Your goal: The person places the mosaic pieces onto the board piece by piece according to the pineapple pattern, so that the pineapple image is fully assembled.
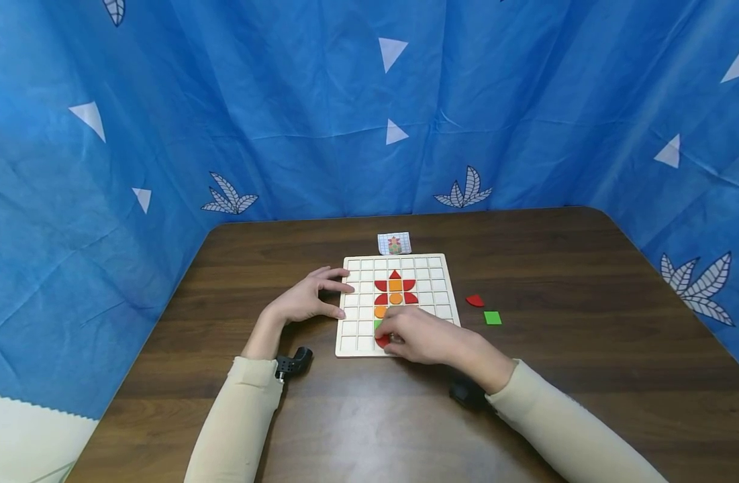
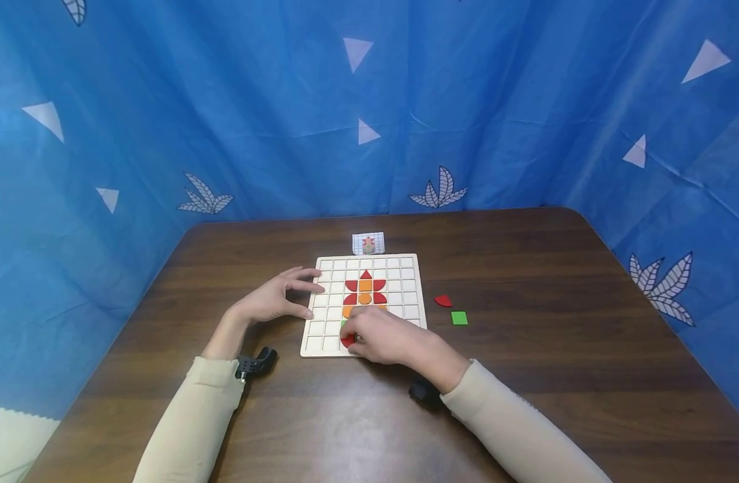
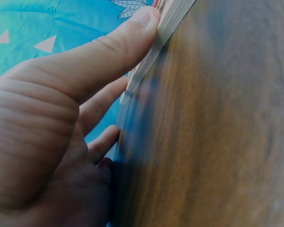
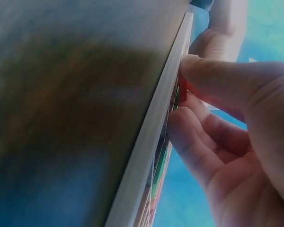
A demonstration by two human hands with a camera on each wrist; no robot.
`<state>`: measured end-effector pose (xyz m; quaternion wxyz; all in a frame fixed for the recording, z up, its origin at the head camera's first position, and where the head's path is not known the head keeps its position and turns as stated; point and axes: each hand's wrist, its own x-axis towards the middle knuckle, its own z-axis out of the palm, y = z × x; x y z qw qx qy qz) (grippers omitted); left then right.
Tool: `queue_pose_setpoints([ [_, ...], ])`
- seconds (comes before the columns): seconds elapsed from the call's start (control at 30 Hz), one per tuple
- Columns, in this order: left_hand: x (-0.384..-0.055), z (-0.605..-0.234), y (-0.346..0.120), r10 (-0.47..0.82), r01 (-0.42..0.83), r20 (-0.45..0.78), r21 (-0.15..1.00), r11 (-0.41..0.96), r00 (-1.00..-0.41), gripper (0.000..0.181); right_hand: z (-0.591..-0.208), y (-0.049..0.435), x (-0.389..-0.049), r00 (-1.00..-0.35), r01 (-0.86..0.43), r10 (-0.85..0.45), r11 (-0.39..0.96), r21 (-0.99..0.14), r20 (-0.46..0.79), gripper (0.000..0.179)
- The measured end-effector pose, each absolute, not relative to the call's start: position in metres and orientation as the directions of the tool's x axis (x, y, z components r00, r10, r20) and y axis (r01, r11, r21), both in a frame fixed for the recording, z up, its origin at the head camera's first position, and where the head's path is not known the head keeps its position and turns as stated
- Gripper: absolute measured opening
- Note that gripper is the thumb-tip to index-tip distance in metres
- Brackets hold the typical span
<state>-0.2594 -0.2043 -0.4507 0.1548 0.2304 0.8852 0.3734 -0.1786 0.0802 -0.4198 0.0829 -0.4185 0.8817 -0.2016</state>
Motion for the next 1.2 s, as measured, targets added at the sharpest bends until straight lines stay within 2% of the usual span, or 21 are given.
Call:
queue_pose_setpoints([
  [0.4,-0.258,-0.450,-0.205,0.524,0.291,-0.101,0.736,0.611,-0.845,0.050,-0.422,0.084,-0.181,-0.610,-0.720,-0.792,0.544,-0.430,0.021,0.015],
  [0.67,-0.258,-0.450,-0.204,0.517,0.280,-0.107,0.739,0.612,-0.849,0.050,-0.419,0.104,-0.178,-0.613,-0.714,-0.790,0.537,-0.448,0.030,0.011],
  [0.97,-0.260,-0.451,-0.203,0.521,0.280,-0.105,0.744,0.606,-0.847,0.049,-0.414,0.148,-0.176,-0.727,-0.616,-0.686,0.631,-0.472,0.031,0.024],
  [1.2,-0.260,-0.452,-0.204,0.517,0.278,-0.106,0.743,0.609,-0.849,0.049,-0.419,0.192,-0.178,-0.806,-0.556,-0.588,0.710,-0.431,0.070,0.026],
])
